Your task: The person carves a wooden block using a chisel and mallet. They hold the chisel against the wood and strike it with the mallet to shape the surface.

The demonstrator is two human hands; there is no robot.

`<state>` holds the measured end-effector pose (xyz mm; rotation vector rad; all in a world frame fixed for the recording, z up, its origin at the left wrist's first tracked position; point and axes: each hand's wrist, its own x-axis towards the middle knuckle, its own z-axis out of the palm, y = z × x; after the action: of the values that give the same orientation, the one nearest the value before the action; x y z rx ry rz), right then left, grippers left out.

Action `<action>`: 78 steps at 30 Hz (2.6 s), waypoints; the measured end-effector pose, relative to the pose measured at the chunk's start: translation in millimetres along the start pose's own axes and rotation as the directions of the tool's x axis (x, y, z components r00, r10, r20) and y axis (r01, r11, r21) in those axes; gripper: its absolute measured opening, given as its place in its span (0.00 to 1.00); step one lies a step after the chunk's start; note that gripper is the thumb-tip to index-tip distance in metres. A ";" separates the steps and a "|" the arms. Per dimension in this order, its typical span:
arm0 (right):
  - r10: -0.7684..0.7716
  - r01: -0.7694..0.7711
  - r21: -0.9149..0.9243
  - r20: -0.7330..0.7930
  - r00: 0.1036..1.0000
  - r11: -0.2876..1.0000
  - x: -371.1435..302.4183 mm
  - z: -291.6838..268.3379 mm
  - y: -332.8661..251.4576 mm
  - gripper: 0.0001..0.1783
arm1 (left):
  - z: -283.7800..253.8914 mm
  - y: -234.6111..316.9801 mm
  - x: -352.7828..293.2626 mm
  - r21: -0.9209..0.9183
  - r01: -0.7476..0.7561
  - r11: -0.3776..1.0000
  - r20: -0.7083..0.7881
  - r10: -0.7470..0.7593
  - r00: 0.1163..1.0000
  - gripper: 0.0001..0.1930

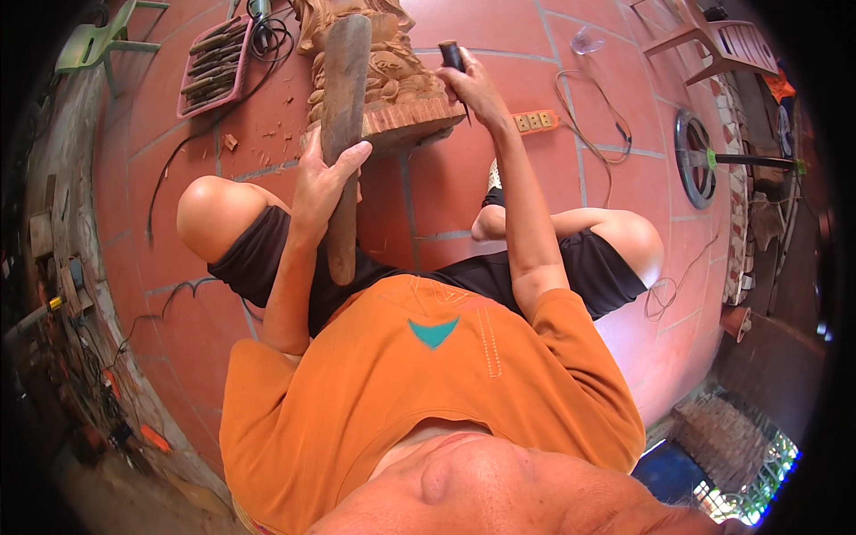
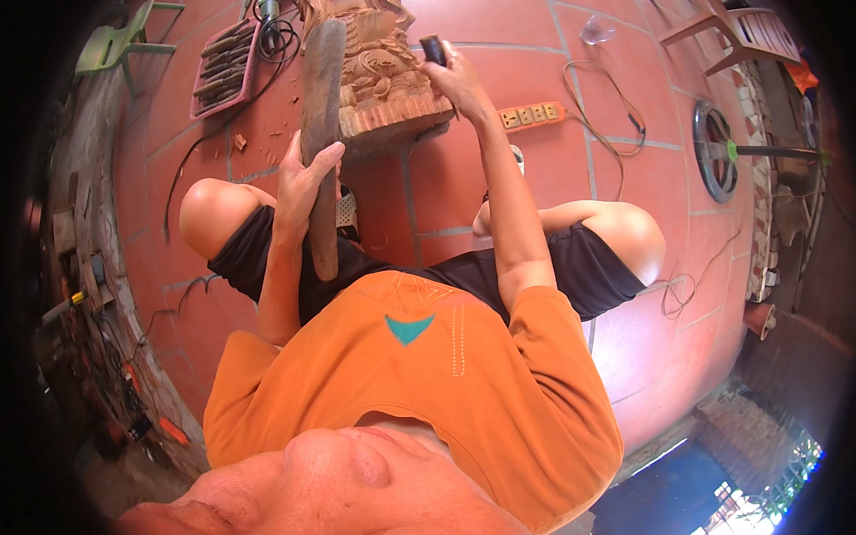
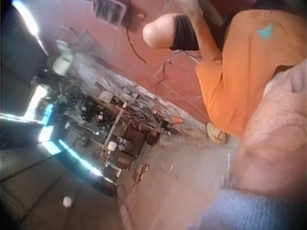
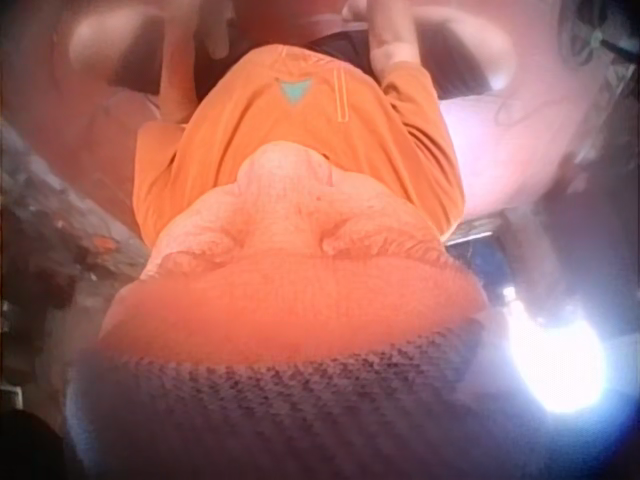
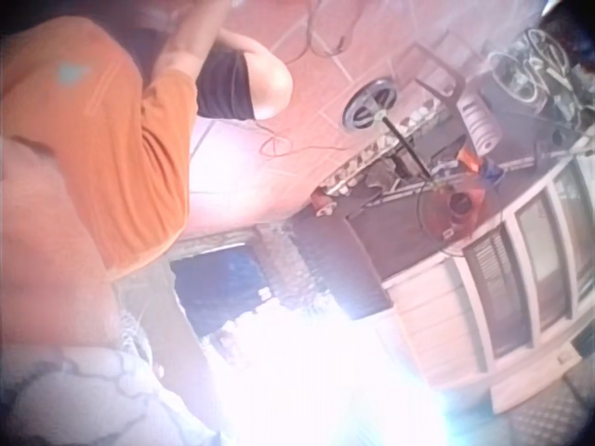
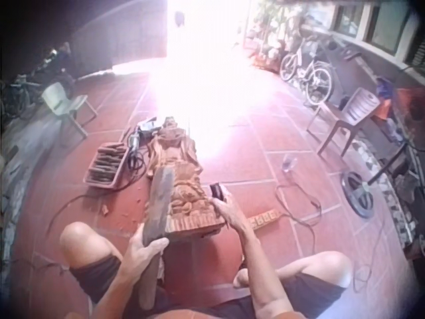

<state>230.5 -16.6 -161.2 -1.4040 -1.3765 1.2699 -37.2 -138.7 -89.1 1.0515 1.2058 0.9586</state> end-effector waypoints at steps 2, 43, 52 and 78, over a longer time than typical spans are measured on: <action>-0.030 0.034 -0.214 0.022 0.999 0.976 5.1 6.4 16.4 0.20 | 1.4 2.1 2.5 -0.001 -0.004 1.000 0.014 0.004 1.000 0.16; 0.257 -0.090 -0.406 0.380 0.889 0.909 -11.1 0.7 -4.2 0.13 | -7.2 -4.7 5.1 -0.009 -0.017 1.000 -0.009 0.017 1.000 0.23; 0.037 0.009 0.453 -0.092 0.995 0.892 5.5 9.9 7.4 0.16 | -8.9 -6.2 6.5 -0.044 -0.009 0.999 -0.008 0.009 1.000 0.21; -0.046 0.298 0.812 -0.319 0.947 0.502 6.8 62.3 38.0 0.11 | -7.1 -6.3 6.7 -0.031 0.015 0.999 -0.024 -0.016 1.000 0.26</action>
<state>177.1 -20.9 -211.3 -0.6461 -0.4970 1.2862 -43.3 -133.1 -97.2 1.0074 1.2138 0.9771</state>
